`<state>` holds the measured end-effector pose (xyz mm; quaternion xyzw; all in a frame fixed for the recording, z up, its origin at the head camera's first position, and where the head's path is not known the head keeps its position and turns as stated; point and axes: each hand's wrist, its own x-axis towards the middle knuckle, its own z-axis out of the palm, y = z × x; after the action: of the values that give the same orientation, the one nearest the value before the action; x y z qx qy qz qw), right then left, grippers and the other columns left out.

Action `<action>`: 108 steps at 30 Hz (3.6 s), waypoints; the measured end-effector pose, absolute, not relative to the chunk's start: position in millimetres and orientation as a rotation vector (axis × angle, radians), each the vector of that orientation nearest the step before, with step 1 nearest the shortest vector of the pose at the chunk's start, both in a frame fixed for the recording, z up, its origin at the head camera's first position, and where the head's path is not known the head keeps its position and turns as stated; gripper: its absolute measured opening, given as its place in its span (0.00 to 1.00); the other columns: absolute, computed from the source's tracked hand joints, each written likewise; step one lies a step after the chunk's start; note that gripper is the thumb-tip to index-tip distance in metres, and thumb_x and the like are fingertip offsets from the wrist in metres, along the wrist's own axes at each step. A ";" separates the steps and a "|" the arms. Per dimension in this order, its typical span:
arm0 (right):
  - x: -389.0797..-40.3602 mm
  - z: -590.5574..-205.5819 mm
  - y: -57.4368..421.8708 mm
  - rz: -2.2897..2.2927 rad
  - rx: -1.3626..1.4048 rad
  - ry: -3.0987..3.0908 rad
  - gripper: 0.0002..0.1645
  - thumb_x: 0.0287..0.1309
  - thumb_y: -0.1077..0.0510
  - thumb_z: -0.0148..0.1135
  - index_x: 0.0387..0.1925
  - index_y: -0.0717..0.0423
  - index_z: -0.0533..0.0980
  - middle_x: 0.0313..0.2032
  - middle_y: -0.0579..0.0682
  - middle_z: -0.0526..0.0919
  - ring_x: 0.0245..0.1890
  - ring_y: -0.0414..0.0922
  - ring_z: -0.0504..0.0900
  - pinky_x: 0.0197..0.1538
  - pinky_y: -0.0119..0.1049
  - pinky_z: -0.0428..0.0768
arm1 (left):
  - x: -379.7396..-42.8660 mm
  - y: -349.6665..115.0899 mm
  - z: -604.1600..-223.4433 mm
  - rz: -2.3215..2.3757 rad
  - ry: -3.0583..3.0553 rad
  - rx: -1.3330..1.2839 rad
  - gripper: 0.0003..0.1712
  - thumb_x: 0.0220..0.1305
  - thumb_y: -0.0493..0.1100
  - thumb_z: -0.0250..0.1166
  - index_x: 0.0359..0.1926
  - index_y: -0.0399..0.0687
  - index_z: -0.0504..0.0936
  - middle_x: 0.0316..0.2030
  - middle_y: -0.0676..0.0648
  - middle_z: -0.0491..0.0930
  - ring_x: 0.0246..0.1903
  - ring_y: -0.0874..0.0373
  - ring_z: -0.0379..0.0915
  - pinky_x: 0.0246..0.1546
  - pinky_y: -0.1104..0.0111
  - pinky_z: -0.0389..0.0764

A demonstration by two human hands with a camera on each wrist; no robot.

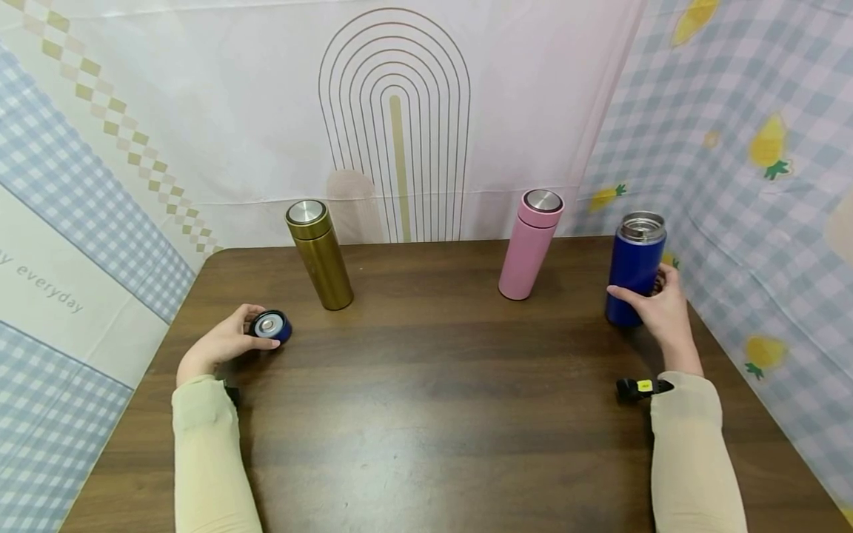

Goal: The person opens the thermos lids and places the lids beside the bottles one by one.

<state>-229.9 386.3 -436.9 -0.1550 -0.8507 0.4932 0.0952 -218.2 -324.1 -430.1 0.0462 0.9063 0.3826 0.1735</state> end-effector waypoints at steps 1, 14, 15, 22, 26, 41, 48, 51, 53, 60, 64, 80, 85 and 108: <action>-229.1 -437.1 386.9 1.461 -0.466 -2.524 0.65 0.53 0.37 0.75 0.78 0.55 0.46 0.74 0.64 0.57 0.70 0.63 0.60 0.69 0.62 0.61 | -218.1 -323.7 -430.4 1.090 2.566 0.129 0.49 0.63 0.47 0.71 0.70 0.27 0.53 0.64 0.25 0.63 0.62 0.32 0.64 0.60 0.45 0.67; -224.3 -437.7 392.0 1.560 -0.494 -2.420 0.63 0.57 0.47 0.74 0.77 0.55 0.41 0.74 0.63 0.54 0.72 0.59 0.59 0.73 0.54 0.57 | -218.9 -326.0 -429.9 1.071 2.577 0.129 0.49 0.64 0.48 0.71 0.71 0.28 0.52 0.64 0.25 0.62 0.62 0.33 0.64 0.61 0.44 0.66; -223.9 -438.1 392.6 1.571 -0.492 -2.410 0.63 0.57 0.47 0.74 0.77 0.54 0.41 0.74 0.63 0.54 0.72 0.58 0.59 0.74 0.53 0.57 | -218.9 -326.2 -429.8 1.065 2.578 0.129 0.49 0.64 0.48 0.71 0.71 0.28 0.52 0.64 0.25 0.62 0.62 0.32 0.63 0.61 0.44 0.66; -222.2 -442.5 396.0 1.623 -0.515 -2.342 0.60 0.59 0.52 0.72 0.77 0.50 0.41 0.73 0.59 0.56 0.71 0.51 0.60 0.74 0.45 0.58 | -218.8 -325.6 -429.6 1.059 2.579 0.123 0.50 0.64 0.48 0.71 0.72 0.28 0.51 0.65 0.24 0.60 0.62 0.32 0.62 0.61 0.42 0.65; -222.6 -443.2 396.6 1.634 -0.529 -2.335 0.59 0.60 0.52 0.71 0.78 0.50 0.41 0.74 0.58 0.56 0.71 0.50 0.60 0.74 0.45 0.57 | -218.3 -325.0 -429.8 1.072 2.576 0.127 0.50 0.63 0.48 0.71 0.72 0.27 0.51 0.65 0.24 0.60 0.62 0.31 0.62 0.61 0.42 0.65; -216.5 -442.9 396.7 1.712 -0.536 -2.335 0.61 0.61 0.50 0.70 0.78 0.46 0.36 0.78 0.57 0.49 0.75 0.49 0.52 0.76 0.46 0.50 | -218.0 -325.2 -432.8 1.098 2.556 0.105 0.54 0.63 0.47 0.72 0.74 0.28 0.47 0.67 0.23 0.57 0.64 0.30 0.60 0.62 0.40 0.63; -209.3 -421.2 393.1 1.838 -0.500 -2.027 0.53 0.56 0.60 0.74 0.72 0.40 0.50 0.69 0.46 0.59 0.71 0.45 0.56 0.73 0.36 0.55 | -213.5 -325.6 -417.4 1.132 2.618 0.074 0.55 0.64 0.56 0.70 0.76 0.35 0.47 0.70 0.25 0.56 0.68 0.30 0.53 0.64 0.38 0.61; -206.9 -407.1 391.6 1.858 -0.376 -1.724 0.49 0.49 0.69 0.76 0.66 0.44 0.59 0.60 0.44 0.66 0.62 0.40 0.64 0.62 0.28 0.66 | -210.9 -323.5 -401.8 1.136 2.692 0.095 0.55 0.64 0.59 0.70 0.77 0.39 0.49 0.71 0.28 0.56 0.69 0.30 0.52 0.63 0.37 0.61; -205.4 -399.7 390.9 1.841 -0.280 -1.546 0.46 0.46 0.71 0.77 0.63 0.49 0.63 0.56 0.47 0.70 0.56 0.40 0.69 0.53 0.25 0.71 | -210.0 -320.6 -392.9 1.139 2.737 0.127 0.54 0.64 0.60 0.70 0.77 0.41 0.51 0.71 0.30 0.58 0.69 0.31 0.53 0.63 0.37 0.61; -203.1 -395.4 383.3 1.791 -0.088 -1.134 0.29 0.41 0.75 0.77 0.46 0.65 0.74 0.37 0.58 0.78 0.36 0.47 0.78 0.41 0.32 0.77 | -209.1 -307.7 -382.7 1.206 2.789 0.182 0.48 0.65 0.59 0.69 0.75 0.42 0.57 0.69 0.33 0.63 0.67 0.33 0.59 0.62 0.40 0.64; -202.6 -397.1 368.5 1.762 -0.026 -1.130 0.19 0.43 0.75 0.75 0.40 0.72 0.78 0.30 0.57 0.81 0.25 0.45 0.78 0.33 0.30 0.80 | -208.7 -291.4 -379.7 1.256 2.751 0.243 0.45 0.66 0.58 0.69 0.73 0.43 0.60 0.69 0.37 0.65 0.65 0.36 0.64 0.62 0.44 0.67; -237.7 -409.1 298.1 1.701 0.146 -1.771 0.33 0.56 0.71 0.71 0.64 0.65 0.71 0.56 0.62 0.80 0.54 0.46 0.80 0.57 0.32 0.76 | -221.9 -191.9 -390.5 1.569 2.528 0.592 0.33 0.63 0.45 0.73 0.65 0.44 0.71 0.60 0.41 0.75 0.59 0.42 0.72 0.64 0.49 0.70; -251.4 -414.7 283.0 1.721 0.073 -2.208 0.54 0.59 0.59 0.72 0.79 0.52 0.50 0.72 0.57 0.63 0.70 0.51 0.63 0.69 0.49 0.66 | -219.8 -165.4 -395.4 1.605 2.465 0.685 0.31 0.63 0.42 0.73 0.65 0.46 0.72 0.59 0.43 0.76 0.58 0.47 0.73 0.63 0.47 0.71; -292.1 -450.0 251.7 1.826 0.067 -2.400 0.60 0.57 0.50 0.74 0.78 0.48 0.44 0.69 0.63 0.61 0.69 0.57 0.63 0.70 0.55 0.64 | -211.3 -129.8 -405.5 1.573 2.352 0.783 0.29 0.63 0.46 0.73 0.63 0.56 0.73 0.56 0.49 0.77 0.56 0.53 0.75 0.61 0.49 0.74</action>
<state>-292.1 251.7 -450.0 0.0220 -0.7940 0.6043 0.0624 -211.3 -129.8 -405.5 0.2653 0.7968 0.5331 0.1026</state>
